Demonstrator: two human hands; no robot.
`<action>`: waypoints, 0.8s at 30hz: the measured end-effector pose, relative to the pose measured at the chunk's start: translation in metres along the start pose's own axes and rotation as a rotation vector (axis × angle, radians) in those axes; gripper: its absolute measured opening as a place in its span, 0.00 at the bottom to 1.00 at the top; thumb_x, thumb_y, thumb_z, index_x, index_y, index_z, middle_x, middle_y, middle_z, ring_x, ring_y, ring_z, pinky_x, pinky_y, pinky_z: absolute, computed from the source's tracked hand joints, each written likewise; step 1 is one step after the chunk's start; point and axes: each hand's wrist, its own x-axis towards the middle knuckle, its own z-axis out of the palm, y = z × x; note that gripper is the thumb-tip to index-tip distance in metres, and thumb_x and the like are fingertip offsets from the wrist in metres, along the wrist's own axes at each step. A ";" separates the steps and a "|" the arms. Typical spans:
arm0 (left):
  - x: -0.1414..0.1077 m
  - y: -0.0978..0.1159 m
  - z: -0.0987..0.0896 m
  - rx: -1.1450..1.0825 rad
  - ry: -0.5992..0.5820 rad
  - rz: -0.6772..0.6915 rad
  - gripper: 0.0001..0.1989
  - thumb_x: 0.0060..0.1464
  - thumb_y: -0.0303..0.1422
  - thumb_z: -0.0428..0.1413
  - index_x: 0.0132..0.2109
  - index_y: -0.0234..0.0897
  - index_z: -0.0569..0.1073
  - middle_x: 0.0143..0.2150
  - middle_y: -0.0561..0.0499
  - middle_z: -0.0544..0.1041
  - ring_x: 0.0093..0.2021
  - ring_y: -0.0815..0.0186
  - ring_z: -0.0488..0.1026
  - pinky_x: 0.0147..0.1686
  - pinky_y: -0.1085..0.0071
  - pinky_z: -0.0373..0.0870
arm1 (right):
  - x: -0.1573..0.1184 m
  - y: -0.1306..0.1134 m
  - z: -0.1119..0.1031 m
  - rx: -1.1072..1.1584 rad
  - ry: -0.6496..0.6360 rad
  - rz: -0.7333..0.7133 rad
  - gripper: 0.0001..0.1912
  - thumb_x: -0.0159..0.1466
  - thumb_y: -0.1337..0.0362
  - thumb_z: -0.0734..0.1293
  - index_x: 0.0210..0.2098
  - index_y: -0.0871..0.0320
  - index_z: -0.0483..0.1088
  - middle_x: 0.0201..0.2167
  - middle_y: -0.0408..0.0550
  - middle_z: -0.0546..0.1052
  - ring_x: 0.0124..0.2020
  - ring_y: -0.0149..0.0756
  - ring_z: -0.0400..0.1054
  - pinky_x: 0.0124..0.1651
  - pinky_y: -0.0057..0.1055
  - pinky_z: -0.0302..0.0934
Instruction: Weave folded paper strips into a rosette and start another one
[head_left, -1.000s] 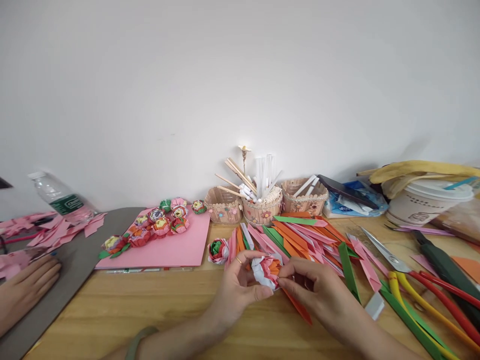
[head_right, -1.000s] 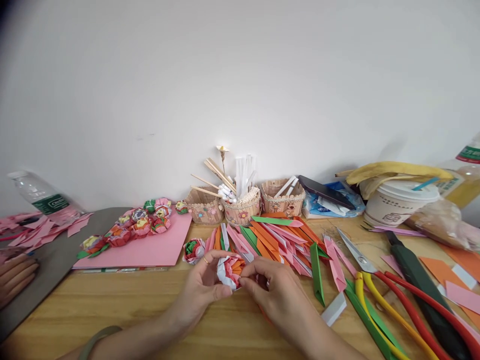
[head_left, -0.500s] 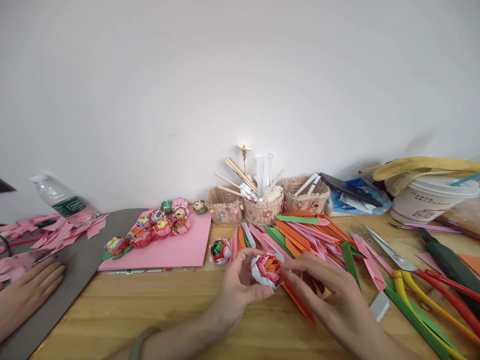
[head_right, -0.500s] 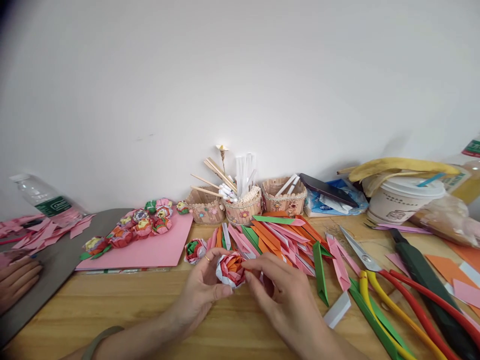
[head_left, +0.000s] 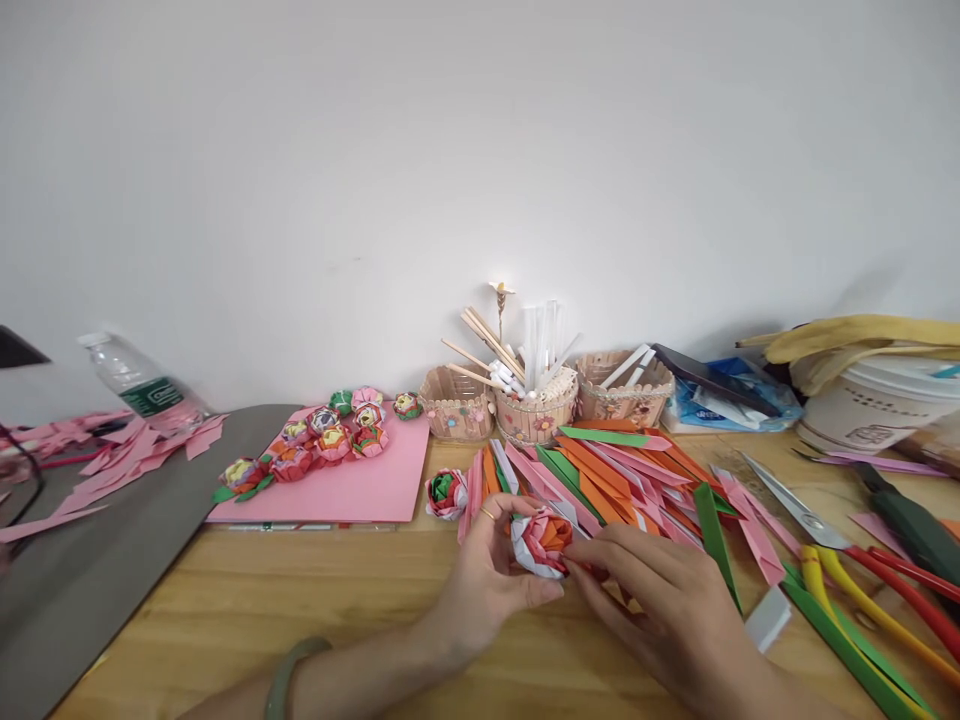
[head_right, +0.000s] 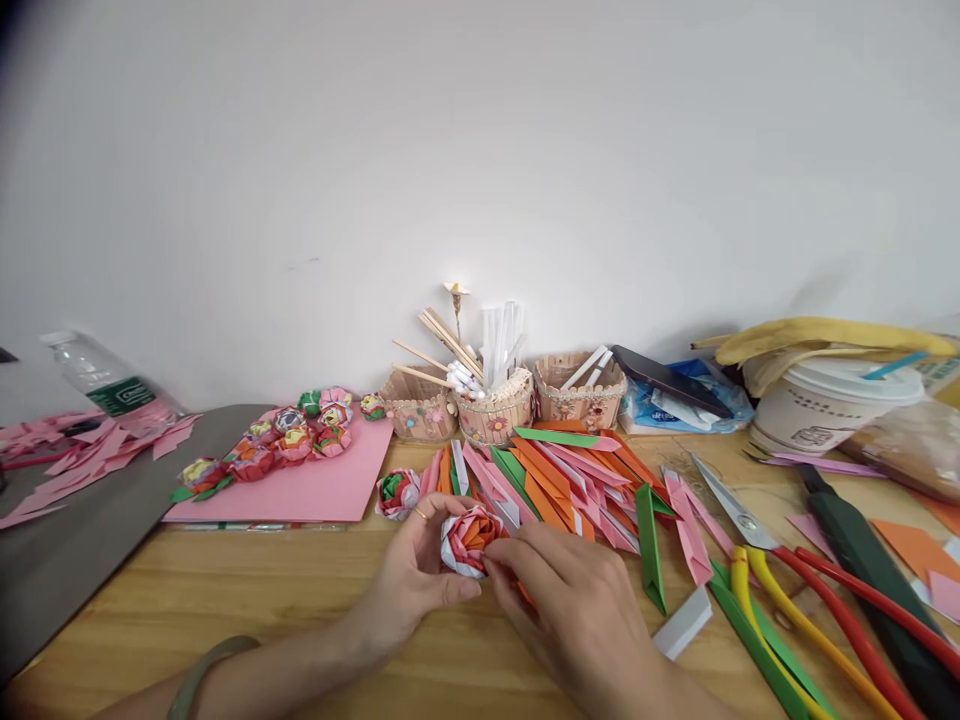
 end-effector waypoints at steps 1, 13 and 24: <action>0.000 0.000 0.000 0.004 -0.004 -0.007 0.24 0.34 0.26 0.66 0.40 0.39 0.65 0.40 0.51 0.73 0.38 0.66 0.70 0.38 0.70 0.65 | -0.001 0.001 0.000 -0.060 0.020 -0.033 0.06 0.60 0.71 0.61 0.32 0.58 0.69 0.23 0.45 0.75 0.22 0.28 0.68 0.23 0.24 0.58; 0.002 0.003 0.002 -0.046 0.097 0.051 0.24 0.31 0.26 0.67 0.37 0.38 0.65 0.38 0.52 0.71 0.37 0.67 0.69 0.37 0.73 0.65 | -0.009 0.004 -0.002 -0.105 -0.008 -0.195 0.16 0.60 0.72 0.62 0.48 0.61 0.65 0.24 0.47 0.75 0.22 0.32 0.68 0.23 0.27 0.60; 0.002 0.006 0.004 -0.074 0.053 0.052 0.25 0.31 0.25 0.67 0.37 0.38 0.65 0.40 0.51 0.70 0.39 0.67 0.69 0.39 0.71 0.65 | -0.005 -0.003 -0.006 0.112 0.005 0.002 0.10 0.60 0.72 0.60 0.39 0.56 0.69 0.24 0.45 0.75 0.23 0.30 0.69 0.24 0.25 0.62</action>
